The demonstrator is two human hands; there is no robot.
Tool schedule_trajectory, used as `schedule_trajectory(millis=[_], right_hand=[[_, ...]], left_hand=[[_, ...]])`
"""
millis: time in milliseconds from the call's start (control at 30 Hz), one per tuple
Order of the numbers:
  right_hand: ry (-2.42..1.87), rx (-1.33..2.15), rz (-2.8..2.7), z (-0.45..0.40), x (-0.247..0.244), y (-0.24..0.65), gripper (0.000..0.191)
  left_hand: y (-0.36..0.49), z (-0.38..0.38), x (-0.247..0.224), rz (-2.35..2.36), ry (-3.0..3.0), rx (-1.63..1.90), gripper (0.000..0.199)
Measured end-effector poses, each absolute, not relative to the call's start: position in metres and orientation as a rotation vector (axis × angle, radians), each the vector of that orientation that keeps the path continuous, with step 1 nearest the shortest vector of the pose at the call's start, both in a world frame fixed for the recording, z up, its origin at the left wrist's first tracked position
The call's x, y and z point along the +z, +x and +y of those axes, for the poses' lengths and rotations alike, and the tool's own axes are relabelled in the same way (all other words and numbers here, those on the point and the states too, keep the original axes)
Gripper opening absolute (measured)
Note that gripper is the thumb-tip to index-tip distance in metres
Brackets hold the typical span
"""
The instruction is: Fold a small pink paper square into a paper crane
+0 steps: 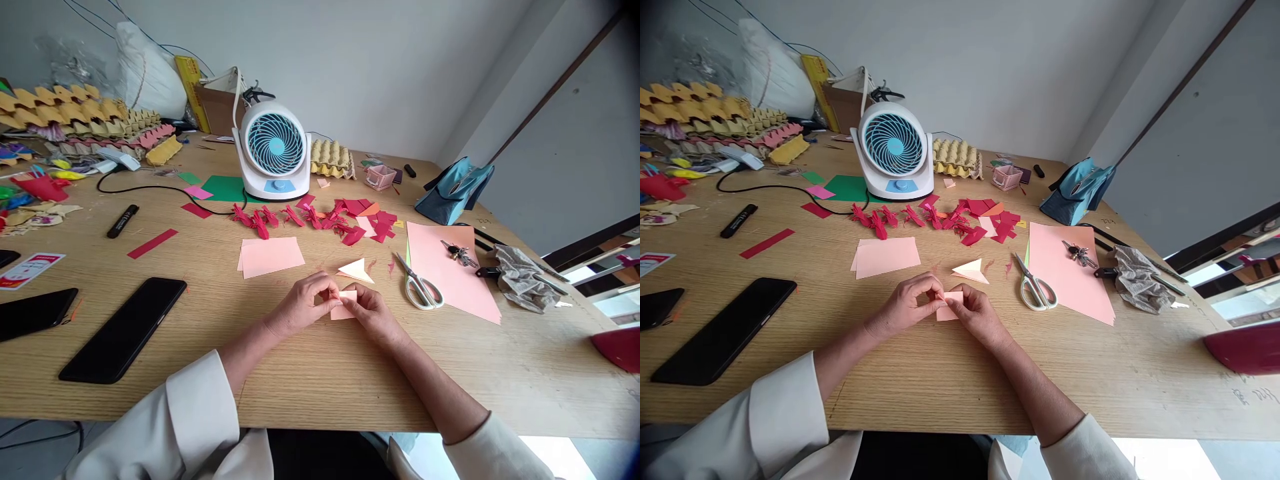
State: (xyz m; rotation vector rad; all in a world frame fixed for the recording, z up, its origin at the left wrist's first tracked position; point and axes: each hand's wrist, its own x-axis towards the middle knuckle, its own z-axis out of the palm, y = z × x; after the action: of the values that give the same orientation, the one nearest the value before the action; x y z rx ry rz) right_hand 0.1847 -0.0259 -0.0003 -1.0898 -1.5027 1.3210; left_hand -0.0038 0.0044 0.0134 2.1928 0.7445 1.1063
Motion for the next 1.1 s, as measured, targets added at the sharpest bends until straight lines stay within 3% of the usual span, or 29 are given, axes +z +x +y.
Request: schedule_trajectory(millis=[433, 1100], right_hand=[[-0.999, 1.422, -1.24, -0.0239, -0.0048, 0.1841, 0.032], [-0.97, 1.39, -1.259, -0.0231, -0.002, 0.1849, 0.03]], left_hand=[[-0.0044, -0.0017, 0.0191, 0.771, 2.303, 1.357, 0.016], [-0.0034, -0.0041, 0.0209, 0.721, 2.334, 1.422, 0.008]])
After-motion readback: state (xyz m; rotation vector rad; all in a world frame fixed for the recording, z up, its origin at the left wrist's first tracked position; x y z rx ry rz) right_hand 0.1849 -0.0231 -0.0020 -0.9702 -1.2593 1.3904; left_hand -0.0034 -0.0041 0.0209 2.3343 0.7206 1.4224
